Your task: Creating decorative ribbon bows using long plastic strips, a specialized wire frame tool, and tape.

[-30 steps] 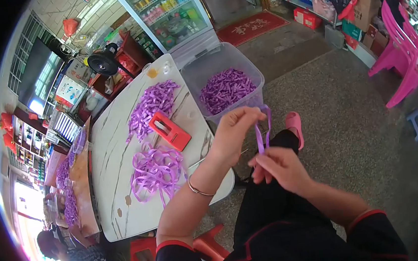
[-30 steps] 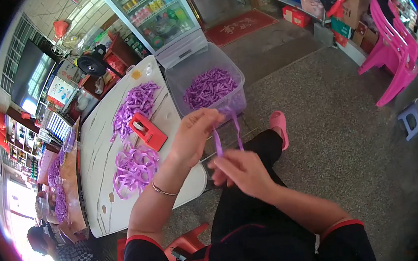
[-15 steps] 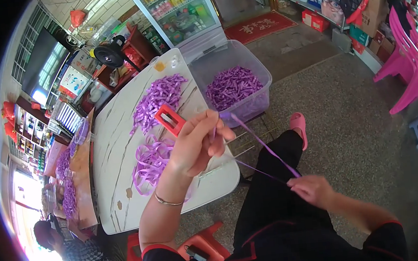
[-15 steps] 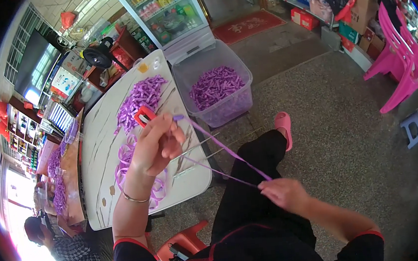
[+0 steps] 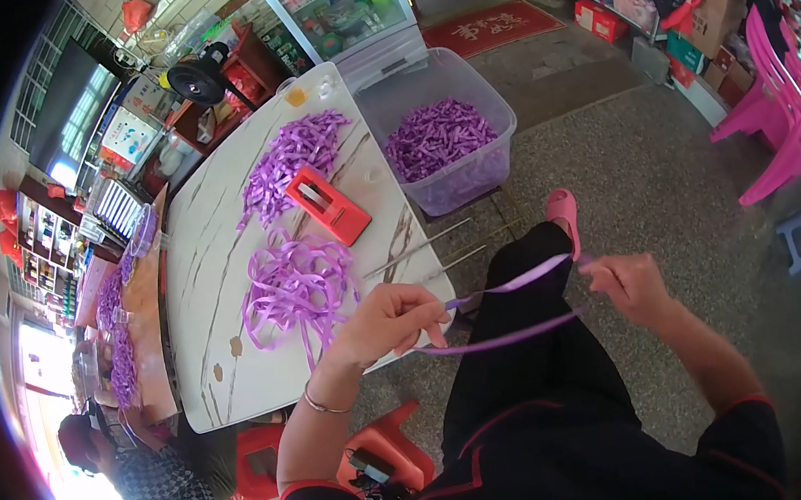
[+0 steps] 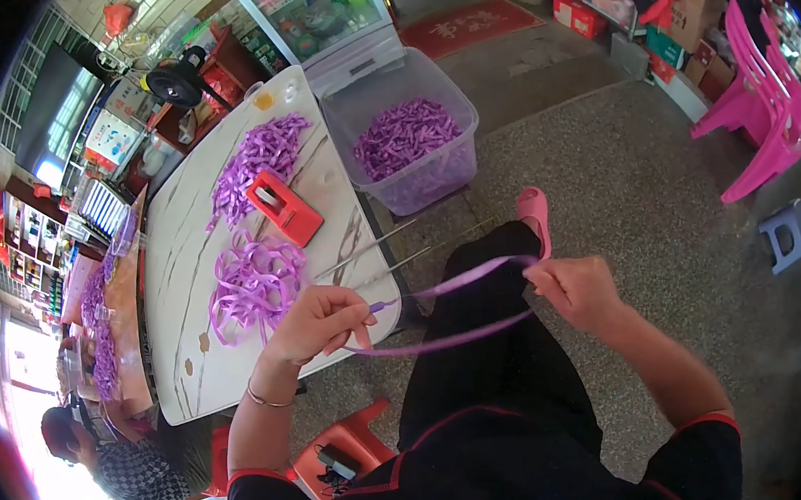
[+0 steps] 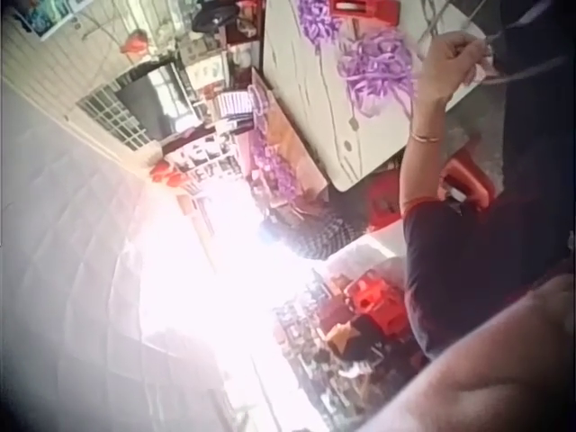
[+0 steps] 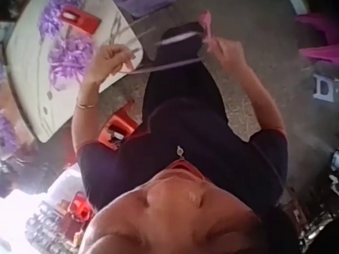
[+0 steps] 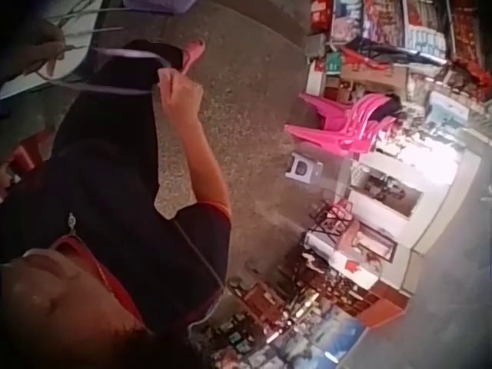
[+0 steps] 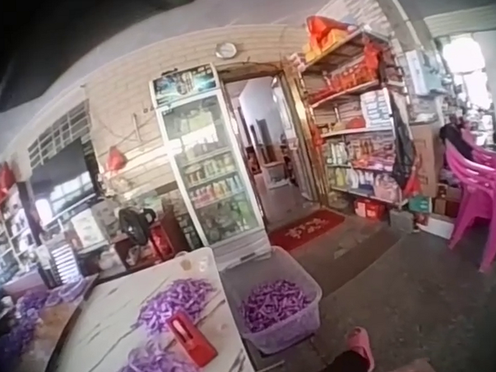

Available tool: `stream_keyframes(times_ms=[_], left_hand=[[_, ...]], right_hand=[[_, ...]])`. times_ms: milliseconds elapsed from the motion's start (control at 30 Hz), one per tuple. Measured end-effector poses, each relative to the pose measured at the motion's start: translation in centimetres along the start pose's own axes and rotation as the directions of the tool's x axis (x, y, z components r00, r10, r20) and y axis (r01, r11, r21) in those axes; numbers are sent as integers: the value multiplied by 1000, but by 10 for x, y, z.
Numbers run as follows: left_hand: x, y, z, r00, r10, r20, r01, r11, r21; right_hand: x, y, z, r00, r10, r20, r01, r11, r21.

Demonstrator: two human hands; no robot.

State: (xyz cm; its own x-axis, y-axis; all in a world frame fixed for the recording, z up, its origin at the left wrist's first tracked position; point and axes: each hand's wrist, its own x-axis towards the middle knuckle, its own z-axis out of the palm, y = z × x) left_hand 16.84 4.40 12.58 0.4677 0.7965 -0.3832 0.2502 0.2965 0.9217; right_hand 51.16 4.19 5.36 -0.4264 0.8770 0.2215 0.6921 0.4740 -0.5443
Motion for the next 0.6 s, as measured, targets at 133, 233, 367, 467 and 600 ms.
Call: stream_keyframes(times_ms=[133,233,367,467,600], left_hand=[[10,5,8,996,-22,86,27,998,-64],[14,11,6,989,-22,147,40,992,-116],[19,13,0,979,-36,200,61,991,-120],[24,9,-7,971,-34,238,67,989,-132],[35,1,-12,947,-50,318,84,992,-93]], right_hand=[[18,-30,15,995,38,-89,3,910,414],[45,-67,28,980,-61,-190,154,836,526],[63,-86,29,973,-109,206,-97,615,783],[72,-94,26,959,-95,266,-141,658,740],[74,-82,41,972,-197,130,66,755,652]])
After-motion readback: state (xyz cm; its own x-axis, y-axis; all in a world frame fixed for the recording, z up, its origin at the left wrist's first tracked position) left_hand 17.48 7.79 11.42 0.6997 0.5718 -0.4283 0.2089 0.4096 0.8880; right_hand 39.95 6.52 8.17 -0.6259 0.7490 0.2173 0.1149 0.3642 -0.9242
